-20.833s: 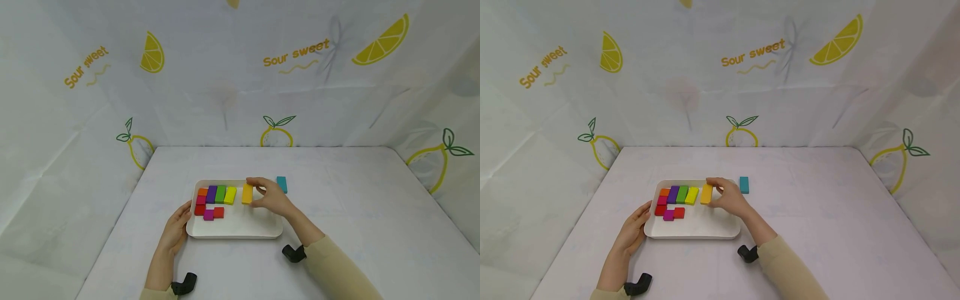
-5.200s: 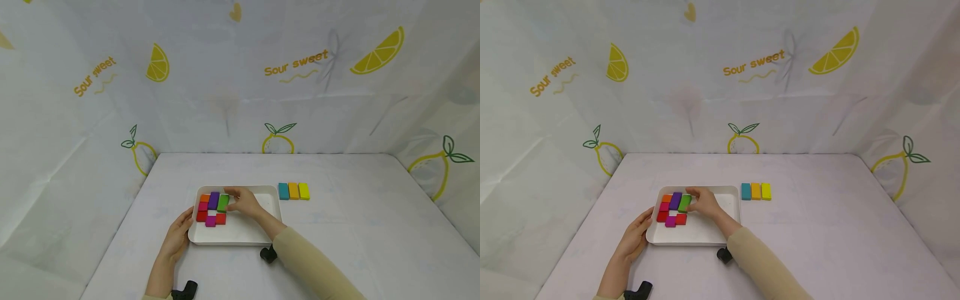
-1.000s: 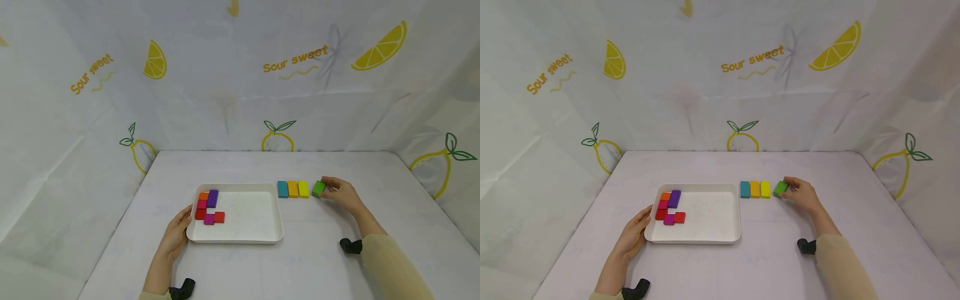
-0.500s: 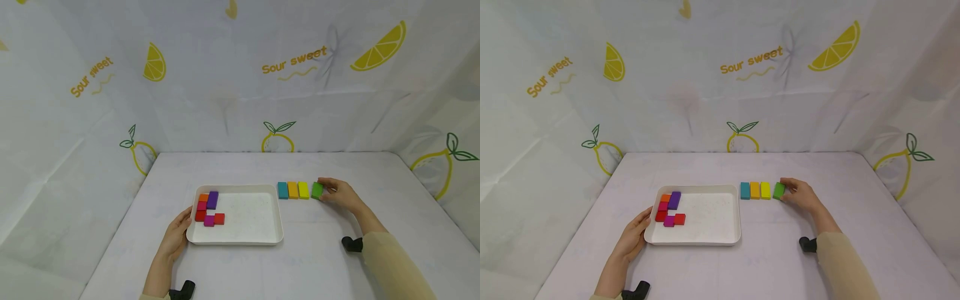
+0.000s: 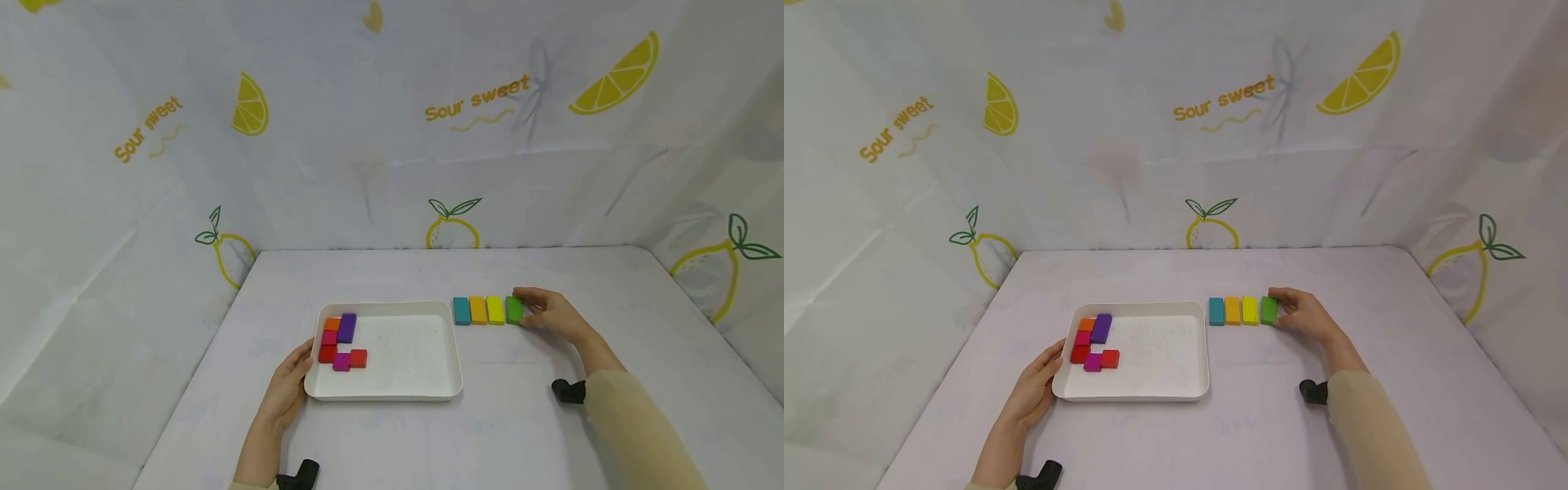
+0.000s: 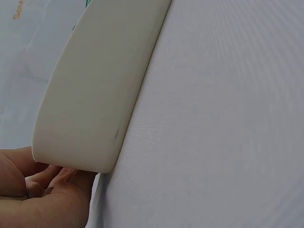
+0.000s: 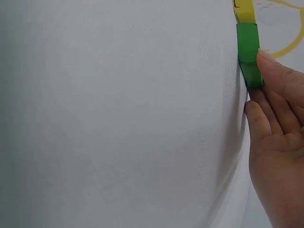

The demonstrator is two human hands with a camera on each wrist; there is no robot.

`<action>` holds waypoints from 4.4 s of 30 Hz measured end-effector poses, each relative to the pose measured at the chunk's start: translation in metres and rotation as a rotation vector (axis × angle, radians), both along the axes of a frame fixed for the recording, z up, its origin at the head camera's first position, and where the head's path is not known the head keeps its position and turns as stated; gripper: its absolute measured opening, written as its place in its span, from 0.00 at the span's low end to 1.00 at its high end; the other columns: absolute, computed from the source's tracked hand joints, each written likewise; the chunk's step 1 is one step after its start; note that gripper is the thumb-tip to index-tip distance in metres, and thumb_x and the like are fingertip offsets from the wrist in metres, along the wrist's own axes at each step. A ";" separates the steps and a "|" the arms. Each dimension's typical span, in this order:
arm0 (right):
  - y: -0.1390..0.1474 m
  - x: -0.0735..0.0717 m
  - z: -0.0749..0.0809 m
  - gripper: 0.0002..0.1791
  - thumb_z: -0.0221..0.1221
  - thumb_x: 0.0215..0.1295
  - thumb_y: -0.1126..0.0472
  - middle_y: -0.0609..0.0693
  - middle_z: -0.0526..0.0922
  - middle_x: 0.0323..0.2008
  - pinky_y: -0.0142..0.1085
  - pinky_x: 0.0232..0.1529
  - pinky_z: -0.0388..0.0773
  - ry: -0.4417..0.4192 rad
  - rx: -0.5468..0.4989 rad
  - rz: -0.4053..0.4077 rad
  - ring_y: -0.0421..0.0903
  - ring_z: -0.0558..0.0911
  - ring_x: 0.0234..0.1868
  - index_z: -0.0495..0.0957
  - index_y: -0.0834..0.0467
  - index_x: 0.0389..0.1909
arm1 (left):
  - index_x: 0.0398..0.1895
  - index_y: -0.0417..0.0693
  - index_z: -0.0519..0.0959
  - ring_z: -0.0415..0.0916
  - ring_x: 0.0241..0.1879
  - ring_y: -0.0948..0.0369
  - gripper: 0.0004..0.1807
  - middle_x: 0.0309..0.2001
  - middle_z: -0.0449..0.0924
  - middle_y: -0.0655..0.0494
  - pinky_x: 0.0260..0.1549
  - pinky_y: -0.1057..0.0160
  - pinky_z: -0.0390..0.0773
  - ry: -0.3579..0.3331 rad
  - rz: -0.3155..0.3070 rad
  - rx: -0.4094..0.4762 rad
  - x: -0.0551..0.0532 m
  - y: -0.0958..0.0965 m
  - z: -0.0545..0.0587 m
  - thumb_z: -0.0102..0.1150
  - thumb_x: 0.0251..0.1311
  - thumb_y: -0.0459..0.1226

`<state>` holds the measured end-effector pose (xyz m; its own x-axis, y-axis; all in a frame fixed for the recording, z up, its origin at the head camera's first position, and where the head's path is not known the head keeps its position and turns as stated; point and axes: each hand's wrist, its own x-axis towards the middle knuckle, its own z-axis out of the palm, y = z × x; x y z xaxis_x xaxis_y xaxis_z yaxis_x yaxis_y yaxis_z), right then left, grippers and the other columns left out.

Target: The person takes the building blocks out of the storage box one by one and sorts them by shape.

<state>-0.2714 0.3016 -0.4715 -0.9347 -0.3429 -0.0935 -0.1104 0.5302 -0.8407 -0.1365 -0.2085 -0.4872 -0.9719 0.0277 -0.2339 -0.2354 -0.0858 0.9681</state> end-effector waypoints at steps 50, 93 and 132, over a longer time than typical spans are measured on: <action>-0.151 0.014 0.070 0.31 0.59 0.68 0.64 0.64 0.68 0.70 0.54 0.73 0.62 0.142 -0.112 0.225 0.61 0.67 0.72 0.64 0.66 0.70 | 0.78 0.43 0.51 0.50 0.77 0.51 0.28 0.78 0.50 0.44 0.54 0.82 0.70 -0.014 0.019 -0.013 -0.002 -0.002 0.000 0.35 0.77 0.33; -0.305 0.032 0.011 0.28 0.56 0.64 0.66 0.59 0.76 0.66 0.51 0.72 0.67 -0.039 -0.189 0.342 0.56 0.73 0.68 0.70 0.63 0.67 | 0.77 0.43 0.52 0.51 0.76 0.50 0.28 0.78 0.51 0.44 0.52 0.82 0.72 0.000 0.009 0.031 -0.002 -0.002 -0.002 0.36 0.77 0.34; -0.306 0.029 -0.008 0.34 0.70 0.52 0.72 0.57 0.78 0.65 0.43 0.69 0.70 0.000 -0.256 0.035 0.54 0.74 0.68 0.74 0.61 0.64 | 0.77 0.41 0.51 0.52 0.75 0.48 0.28 0.78 0.51 0.41 0.52 0.82 0.72 0.009 0.010 0.045 -0.002 -0.001 -0.003 0.37 0.76 0.32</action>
<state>-0.2419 -0.0042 -0.4793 -0.9219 -0.3875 0.0002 -0.1247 0.2962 -0.9470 -0.1382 -0.2094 -0.4905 -0.9742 0.0280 -0.2238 -0.2256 -0.1321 0.9652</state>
